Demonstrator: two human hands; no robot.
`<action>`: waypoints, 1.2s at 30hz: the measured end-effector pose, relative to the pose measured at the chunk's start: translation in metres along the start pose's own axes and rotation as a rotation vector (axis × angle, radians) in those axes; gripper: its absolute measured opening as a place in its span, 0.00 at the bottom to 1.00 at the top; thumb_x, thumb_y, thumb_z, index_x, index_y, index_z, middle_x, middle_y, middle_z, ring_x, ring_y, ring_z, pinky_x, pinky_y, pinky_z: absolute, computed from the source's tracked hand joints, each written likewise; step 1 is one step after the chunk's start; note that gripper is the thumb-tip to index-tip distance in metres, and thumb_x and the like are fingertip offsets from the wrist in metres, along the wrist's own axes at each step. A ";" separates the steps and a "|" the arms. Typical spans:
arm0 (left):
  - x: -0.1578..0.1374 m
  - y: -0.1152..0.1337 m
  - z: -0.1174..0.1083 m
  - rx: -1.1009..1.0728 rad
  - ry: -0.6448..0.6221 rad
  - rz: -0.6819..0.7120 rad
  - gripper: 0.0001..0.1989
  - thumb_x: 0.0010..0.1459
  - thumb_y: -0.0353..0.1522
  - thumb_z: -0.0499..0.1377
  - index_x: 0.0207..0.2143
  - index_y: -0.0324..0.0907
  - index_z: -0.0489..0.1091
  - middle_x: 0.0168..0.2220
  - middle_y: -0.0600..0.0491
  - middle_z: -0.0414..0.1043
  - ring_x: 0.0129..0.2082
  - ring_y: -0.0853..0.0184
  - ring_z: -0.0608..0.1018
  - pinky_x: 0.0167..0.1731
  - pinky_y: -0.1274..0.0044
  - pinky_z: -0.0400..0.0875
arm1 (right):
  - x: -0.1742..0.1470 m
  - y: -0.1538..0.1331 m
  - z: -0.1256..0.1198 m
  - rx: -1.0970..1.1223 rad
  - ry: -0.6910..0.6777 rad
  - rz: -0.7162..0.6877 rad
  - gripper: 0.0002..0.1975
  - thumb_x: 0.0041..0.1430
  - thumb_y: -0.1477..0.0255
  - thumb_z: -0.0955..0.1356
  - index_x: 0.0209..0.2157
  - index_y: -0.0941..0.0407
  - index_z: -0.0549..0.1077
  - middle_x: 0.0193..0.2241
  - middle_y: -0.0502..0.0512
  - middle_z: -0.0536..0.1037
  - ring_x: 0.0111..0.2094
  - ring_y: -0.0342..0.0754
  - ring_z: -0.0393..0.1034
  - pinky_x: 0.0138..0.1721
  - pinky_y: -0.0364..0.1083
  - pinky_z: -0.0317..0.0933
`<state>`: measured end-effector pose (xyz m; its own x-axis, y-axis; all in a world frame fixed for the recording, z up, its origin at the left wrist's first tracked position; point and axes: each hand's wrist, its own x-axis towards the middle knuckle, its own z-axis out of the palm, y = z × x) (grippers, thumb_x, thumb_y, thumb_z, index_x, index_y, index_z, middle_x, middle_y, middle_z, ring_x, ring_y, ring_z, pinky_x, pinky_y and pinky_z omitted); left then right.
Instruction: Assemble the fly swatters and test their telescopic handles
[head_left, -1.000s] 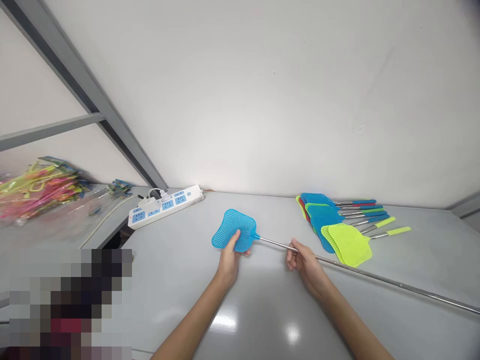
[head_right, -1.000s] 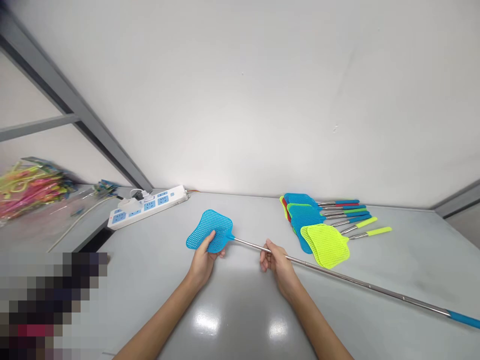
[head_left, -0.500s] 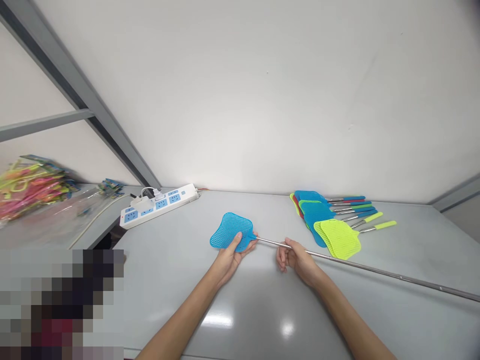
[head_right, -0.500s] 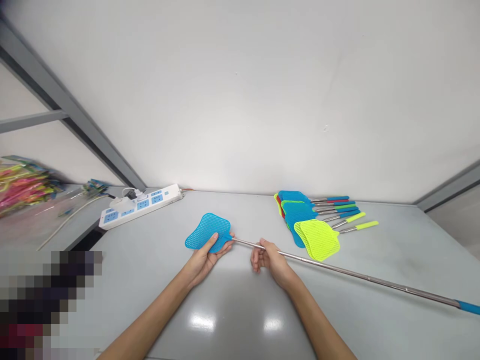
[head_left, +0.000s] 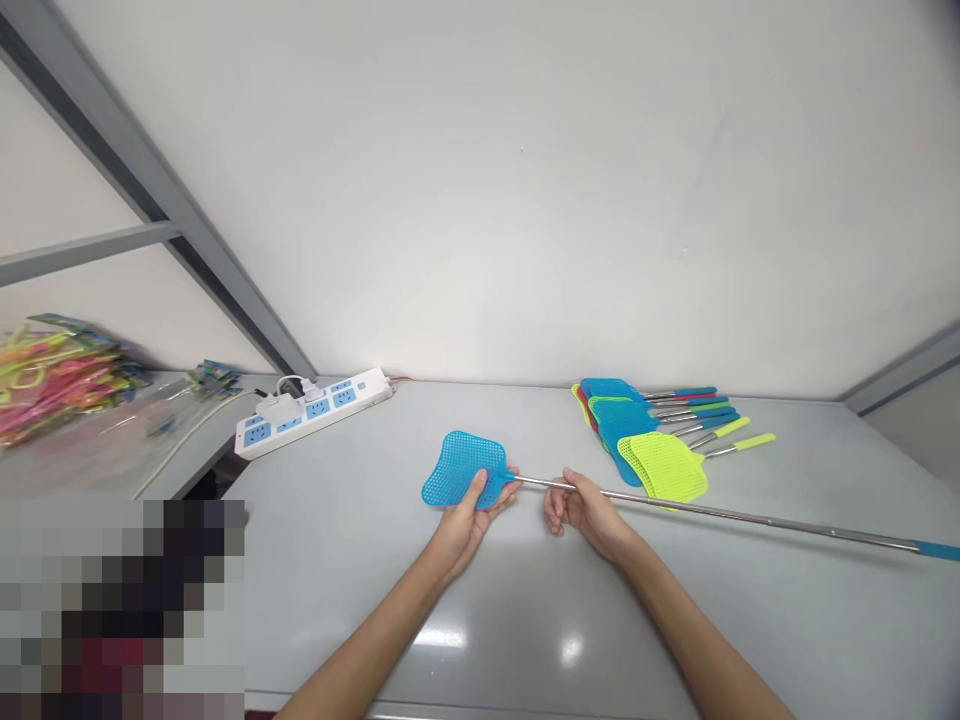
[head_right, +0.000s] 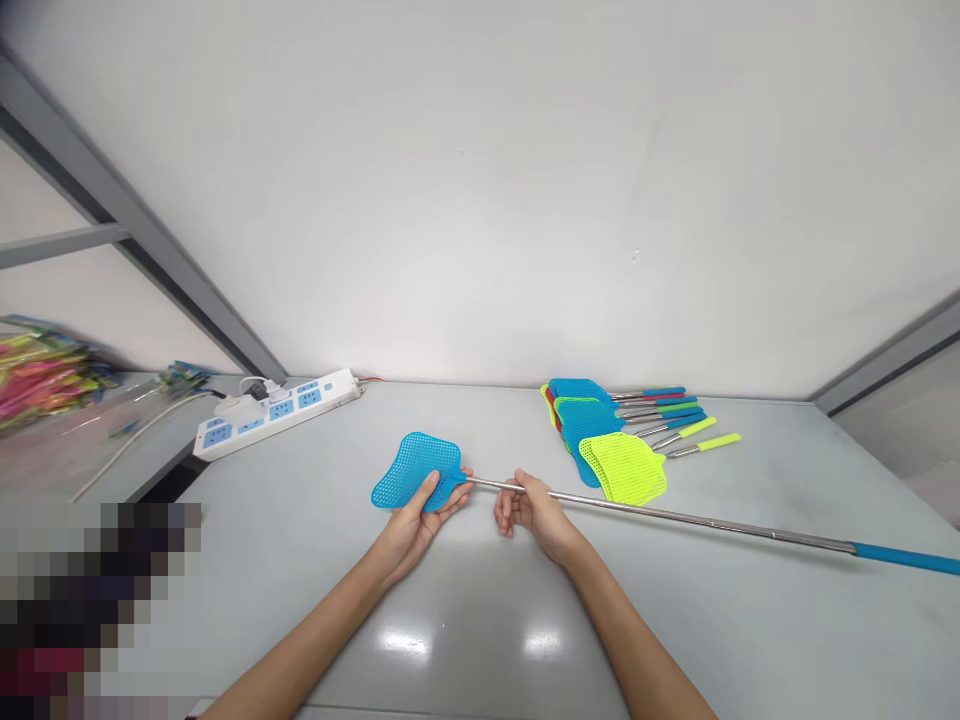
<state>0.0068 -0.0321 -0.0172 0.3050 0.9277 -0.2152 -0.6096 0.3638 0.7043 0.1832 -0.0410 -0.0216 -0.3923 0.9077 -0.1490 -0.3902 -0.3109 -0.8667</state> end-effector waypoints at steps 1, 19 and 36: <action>-0.001 0.000 0.000 0.000 0.000 -0.005 0.13 0.51 0.33 0.53 0.39 0.39 0.66 0.41 0.46 0.69 0.42 0.59 0.70 0.47 0.65 0.56 | 0.000 0.000 0.000 -0.004 -0.004 -0.003 0.23 0.54 0.60 0.53 0.15 0.59 0.63 0.15 0.53 0.65 0.18 0.43 0.60 0.21 0.43 0.52; -0.043 -0.008 0.005 -0.027 0.106 -0.010 0.15 0.53 0.35 0.51 0.42 0.40 0.65 0.45 0.46 0.66 0.47 0.59 0.66 0.49 0.66 0.53 | -0.005 0.008 0.022 0.001 -0.121 0.110 0.25 0.55 0.59 0.52 0.15 0.59 0.63 0.15 0.53 0.65 0.19 0.43 0.60 0.23 0.43 0.53; -0.039 -0.016 0.011 -0.058 0.127 -0.077 0.15 0.53 0.36 0.51 0.42 0.40 0.66 0.45 0.46 0.67 0.46 0.59 0.67 0.49 0.66 0.52 | -0.001 0.010 0.017 -0.003 -0.061 0.134 0.24 0.54 0.58 0.54 0.18 0.61 0.66 0.16 0.53 0.66 0.18 0.42 0.60 0.21 0.43 0.54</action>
<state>0.0124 -0.0752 -0.0126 0.2597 0.8985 -0.3540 -0.6305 0.4354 0.6426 0.1660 -0.0499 -0.0219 -0.4907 0.8392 -0.2344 -0.3284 -0.4274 -0.8423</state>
